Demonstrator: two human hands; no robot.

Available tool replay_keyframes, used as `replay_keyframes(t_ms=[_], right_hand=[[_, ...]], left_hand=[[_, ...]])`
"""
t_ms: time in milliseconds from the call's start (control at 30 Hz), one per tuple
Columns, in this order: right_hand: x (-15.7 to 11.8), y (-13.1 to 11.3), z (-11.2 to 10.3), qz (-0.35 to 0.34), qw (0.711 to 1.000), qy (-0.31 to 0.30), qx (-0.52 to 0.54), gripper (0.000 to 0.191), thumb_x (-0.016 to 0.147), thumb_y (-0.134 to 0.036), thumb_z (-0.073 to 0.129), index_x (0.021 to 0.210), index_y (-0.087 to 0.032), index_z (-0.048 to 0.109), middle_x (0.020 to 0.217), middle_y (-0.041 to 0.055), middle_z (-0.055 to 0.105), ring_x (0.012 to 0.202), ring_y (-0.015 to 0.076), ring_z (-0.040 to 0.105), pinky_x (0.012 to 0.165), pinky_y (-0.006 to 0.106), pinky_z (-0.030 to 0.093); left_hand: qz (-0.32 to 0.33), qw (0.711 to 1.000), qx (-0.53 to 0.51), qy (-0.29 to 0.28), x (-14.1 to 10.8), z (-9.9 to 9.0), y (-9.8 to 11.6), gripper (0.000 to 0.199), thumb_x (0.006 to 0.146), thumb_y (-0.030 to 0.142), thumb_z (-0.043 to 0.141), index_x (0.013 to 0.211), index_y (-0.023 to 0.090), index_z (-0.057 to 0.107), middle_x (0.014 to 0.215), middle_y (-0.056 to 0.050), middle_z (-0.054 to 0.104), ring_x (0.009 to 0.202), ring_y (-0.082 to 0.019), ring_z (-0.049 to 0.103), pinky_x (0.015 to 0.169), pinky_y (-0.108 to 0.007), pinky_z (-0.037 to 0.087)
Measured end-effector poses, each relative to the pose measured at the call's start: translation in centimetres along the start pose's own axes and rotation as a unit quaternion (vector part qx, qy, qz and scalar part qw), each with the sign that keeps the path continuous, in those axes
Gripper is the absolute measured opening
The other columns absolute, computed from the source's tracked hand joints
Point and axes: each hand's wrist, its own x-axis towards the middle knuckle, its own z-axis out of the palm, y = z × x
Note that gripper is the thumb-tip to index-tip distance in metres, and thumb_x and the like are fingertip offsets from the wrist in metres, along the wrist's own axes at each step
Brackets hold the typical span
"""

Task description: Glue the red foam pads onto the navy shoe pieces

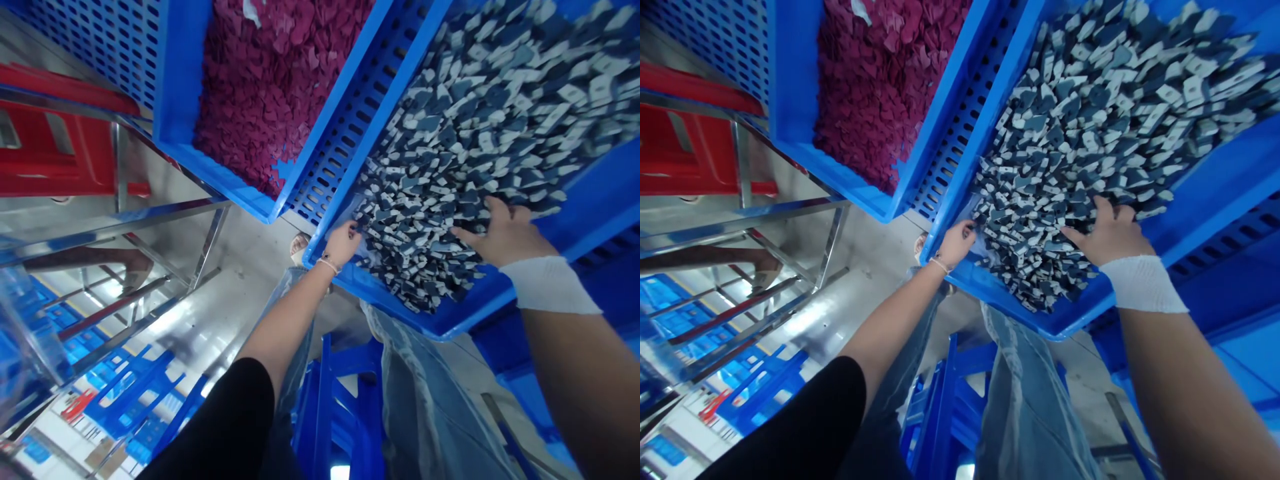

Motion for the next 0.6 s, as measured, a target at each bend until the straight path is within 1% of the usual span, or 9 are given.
replay_keyframes(t_ms=[67, 100, 167, 267, 333, 433, 600], right_hand=[[0.6, -0.4, 0.4, 0.034, 0.999, -0.025, 0.026, 0.099, 0.093, -0.074, 0.055, 0.167, -0.020, 0.016, 0.162, 0.0309, 0.030, 0.132, 0.0479, 0.052, 0.092, 0.057, 0.054], [0.9, -0.7, 0.5, 0.046, 0.998, -0.033, 0.038, 0.100, 0.092, -0.071, 0.059, 0.167, -0.024, 0.014, 0.164, 0.0260, 0.030, 0.133, 0.0443, 0.052, 0.097, 0.058, 0.054], [1.4, -1.2, 0.6, 0.067, 0.995, -0.041, 0.059, 0.094, 0.095, -0.063, 0.063, 0.167, -0.028, 0.013, 0.164, 0.0196, 0.032, 0.134, 0.0384, 0.053, 0.101, 0.058, 0.054], [2.1, -1.6, 0.6, 0.089, 0.992, -0.044, 0.079, 0.081, 0.098, -0.053, 0.063, 0.164, -0.028, 0.023, 0.163, 0.0179, 0.034, 0.133, 0.0360, 0.054, 0.100, 0.056, 0.056], [2.3, -1.5, 0.7, 0.089, 0.991, -0.048, 0.084, 0.077, 0.098, -0.050, 0.064, 0.163, -0.028, 0.028, 0.162, 0.0172, 0.035, 0.132, 0.0360, 0.054, 0.099, 0.056, 0.057], [2.5, -0.9, 0.6, 0.079, 0.992, -0.058, 0.085, 0.076, 0.099, -0.047, 0.065, 0.163, -0.029, 0.028, 0.163, 0.0170, 0.035, 0.129, 0.0344, 0.056, 0.097, 0.054, 0.058], [2.8, -0.3, 0.6, 0.067, 0.993, -0.062, 0.081, 0.073, 0.100, -0.046, 0.064, 0.162, -0.029, 0.029, 0.162, 0.0168, 0.037, 0.125, 0.0320, 0.059, 0.097, 0.052, 0.059]], left_hand=[[-0.016, 1.000, -0.004, 0.021, 0.7, 0.5, 0.8, 0.039, 0.103, 0.032, 0.058, 0.139, 0.017, 0.056, 0.124, -0.012, 0.070, 0.109, -0.022, 0.071, 0.097, -0.041, 0.059], [-0.026, 0.999, -0.001, 0.029, 1.0, 0.8, 1.1, 0.042, 0.102, 0.030, 0.059, 0.141, 0.016, 0.054, 0.124, -0.013, 0.071, 0.110, -0.023, 0.071, 0.097, -0.039, 0.059], [-0.045, 0.998, 0.010, 0.040, 1.4, 1.3, 1.4, 0.045, 0.100, 0.028, 0.062, 0.142, 0.015, 0.052, 0.129, -0.015, 0.069, 0.112, -0.024, 0.071, 0.097, -0.037, 0.059], [-0.078, 0.995, 0.036, 0.056, 1.4, 1.5, 1.5, 0.042, 0.099, 0.032, 0.064, 0.138, 0.016, 0.056, 0.138, -0.014, 0.063, 0.113, -0.024, 0.069, 0.095, -0.042, 0.061], [-0.102, 0.991, 0.054, 0.061, 1.2, 1.3, 1.5, 0.038, 0.100, 0.033, 0.064, 0.134, 0.016, 0.059, 0.138, -0.013, 0.062, 0.112, -0.023, 0.068, 0.093, -0.043, 0.062], [-0.121, 0.988, 0.075, 0.061, 0.8, 1.2, 1.6, 0.036, 0.099, 0.032, 0.066, 0.130, 0.016, 0.062, 0.135, -0.012, 0.063, 0.111, -0.023, 0.068, 0.092, -0.042, 0.062], [-0.124, 0.988, 0.079, 0.047, 0.6, 1.6, 1.4, 0.040, 0.100, 0.032, 0.065, 0.136, 0.016, 0.059, 0.137, -0.013, 0.062, 0.114, -0.024, 0.068, 0.095, -0.046, 0.062]])
